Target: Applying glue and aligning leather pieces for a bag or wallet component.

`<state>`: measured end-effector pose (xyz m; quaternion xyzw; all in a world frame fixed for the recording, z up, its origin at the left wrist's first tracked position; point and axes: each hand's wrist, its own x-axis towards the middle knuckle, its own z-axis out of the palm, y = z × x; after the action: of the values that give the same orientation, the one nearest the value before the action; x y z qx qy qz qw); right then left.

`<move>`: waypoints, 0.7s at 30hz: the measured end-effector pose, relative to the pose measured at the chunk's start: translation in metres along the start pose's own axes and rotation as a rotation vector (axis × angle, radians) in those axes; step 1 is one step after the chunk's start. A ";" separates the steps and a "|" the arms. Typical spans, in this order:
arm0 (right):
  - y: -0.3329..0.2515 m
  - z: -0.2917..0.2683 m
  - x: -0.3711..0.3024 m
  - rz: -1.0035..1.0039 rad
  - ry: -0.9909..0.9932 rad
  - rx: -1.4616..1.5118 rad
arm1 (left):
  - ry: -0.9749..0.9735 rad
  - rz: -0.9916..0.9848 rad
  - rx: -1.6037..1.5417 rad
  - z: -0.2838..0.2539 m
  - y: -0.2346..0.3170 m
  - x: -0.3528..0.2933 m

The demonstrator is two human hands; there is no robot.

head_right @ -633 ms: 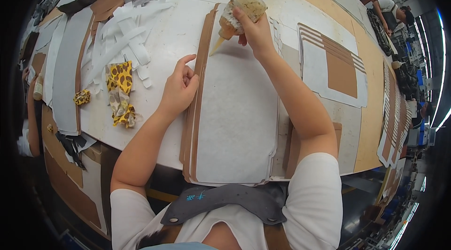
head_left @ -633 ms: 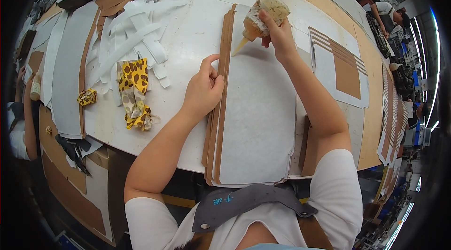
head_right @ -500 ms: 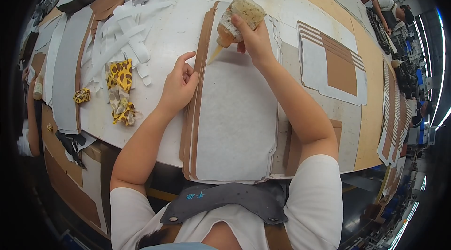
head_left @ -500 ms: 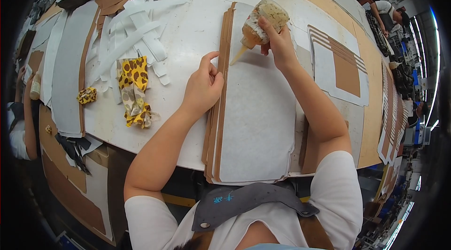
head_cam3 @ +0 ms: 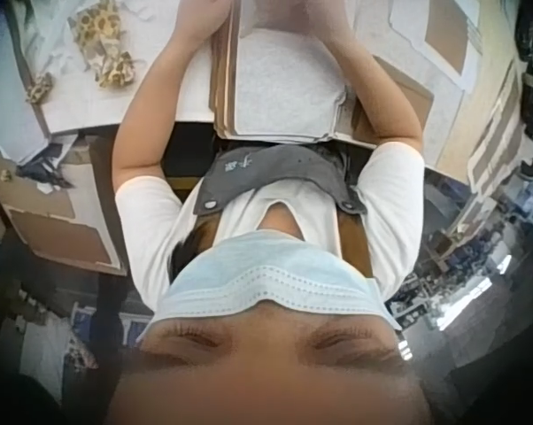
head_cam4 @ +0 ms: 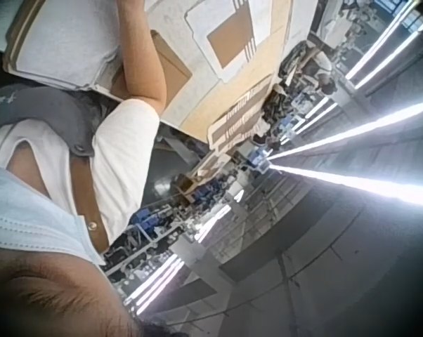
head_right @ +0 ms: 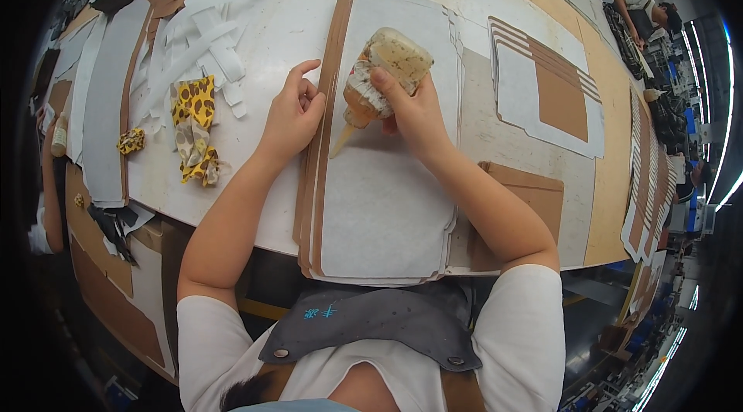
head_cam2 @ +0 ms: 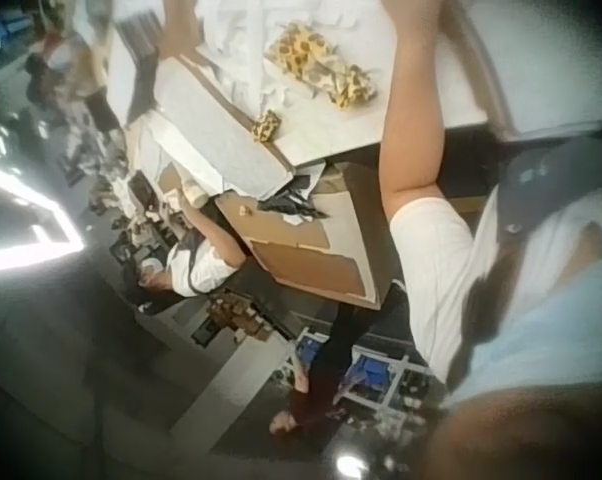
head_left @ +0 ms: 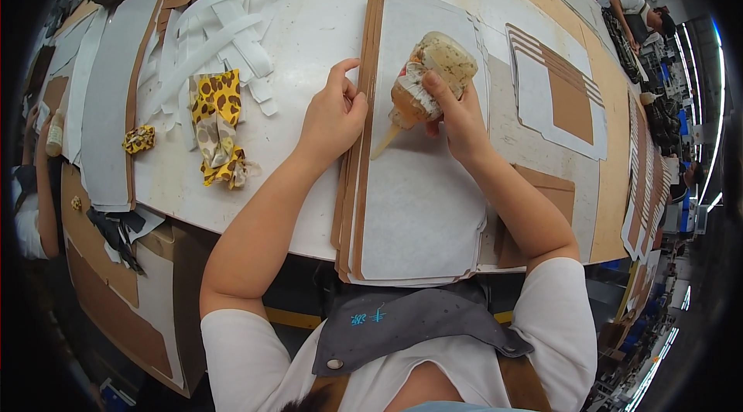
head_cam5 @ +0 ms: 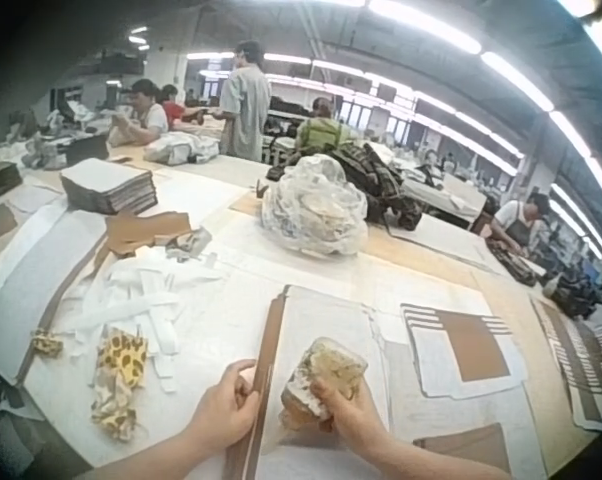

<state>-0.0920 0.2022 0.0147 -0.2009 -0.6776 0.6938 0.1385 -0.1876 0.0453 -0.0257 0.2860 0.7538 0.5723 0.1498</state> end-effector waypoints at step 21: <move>0.005 0.016 -0.110 0.054 -0.153 0.013 | 0.032 0.056 0.003 0.002 -0.010 0.001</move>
<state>-0.0020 0.1364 0.0201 -0.1647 -0.6760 0.7150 0.0689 -0.1896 0.0454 -0.0362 0.2979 0.7488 0.5796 0.1211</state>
